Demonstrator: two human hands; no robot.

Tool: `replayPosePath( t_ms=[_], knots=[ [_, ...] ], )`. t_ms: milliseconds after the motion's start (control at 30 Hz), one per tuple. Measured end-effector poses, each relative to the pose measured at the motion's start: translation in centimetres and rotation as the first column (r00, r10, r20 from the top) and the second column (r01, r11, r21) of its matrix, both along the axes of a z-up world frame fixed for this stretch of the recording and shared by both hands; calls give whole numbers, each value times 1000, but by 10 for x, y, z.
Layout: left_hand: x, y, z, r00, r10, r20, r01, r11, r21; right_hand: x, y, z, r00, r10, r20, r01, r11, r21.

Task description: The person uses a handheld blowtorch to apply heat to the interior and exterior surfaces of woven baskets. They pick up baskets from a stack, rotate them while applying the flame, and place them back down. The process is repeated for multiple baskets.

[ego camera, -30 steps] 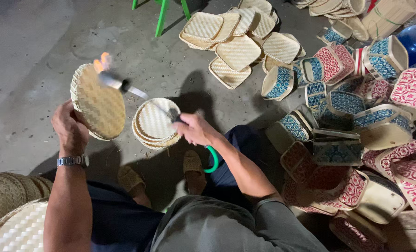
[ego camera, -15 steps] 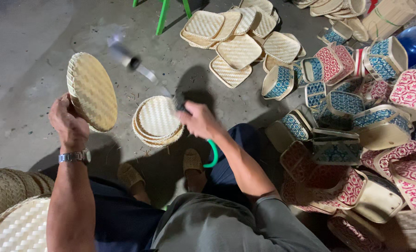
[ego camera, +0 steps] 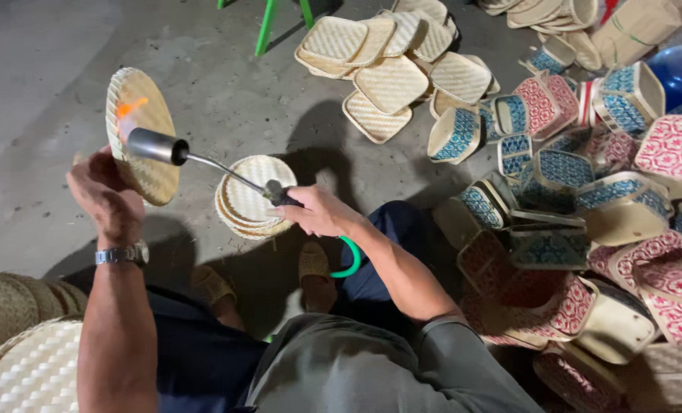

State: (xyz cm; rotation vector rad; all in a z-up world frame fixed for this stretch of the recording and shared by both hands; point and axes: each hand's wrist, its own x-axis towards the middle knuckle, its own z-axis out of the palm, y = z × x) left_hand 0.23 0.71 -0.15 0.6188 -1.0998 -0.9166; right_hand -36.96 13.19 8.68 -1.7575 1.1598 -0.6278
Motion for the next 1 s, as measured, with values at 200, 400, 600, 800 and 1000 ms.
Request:
replayPosePath(
  t_ms=[200, 400, 600, 800, 1000],
  knots=[
    [7, -6, -11, 942, -22, -335, 105, 967, 231, -11, -41, 29, 912, -403, 83, 409, 909, -77],
    [7, -10, -7, 891, -68, -449, 204, 943, 262, -38, -44, 74, 874, -391, 290, 440, 889, -125],
    [5, -13, -16, 909, -19, -417, 134, 959, 249, -36, -41, 77, 871, -397, 291, 438, 894, -91],
    [5, -10, -6, 909, 32, -415, 116, 938, 327, -33, -39, 76, 881, -375, 289, 420, 900, -112],
    [4, -11, -9, 930, 92, -355, 42, 936, 350, -29, -37, 80, 889, -359, 283, 403, 908, -117]
  ],
)
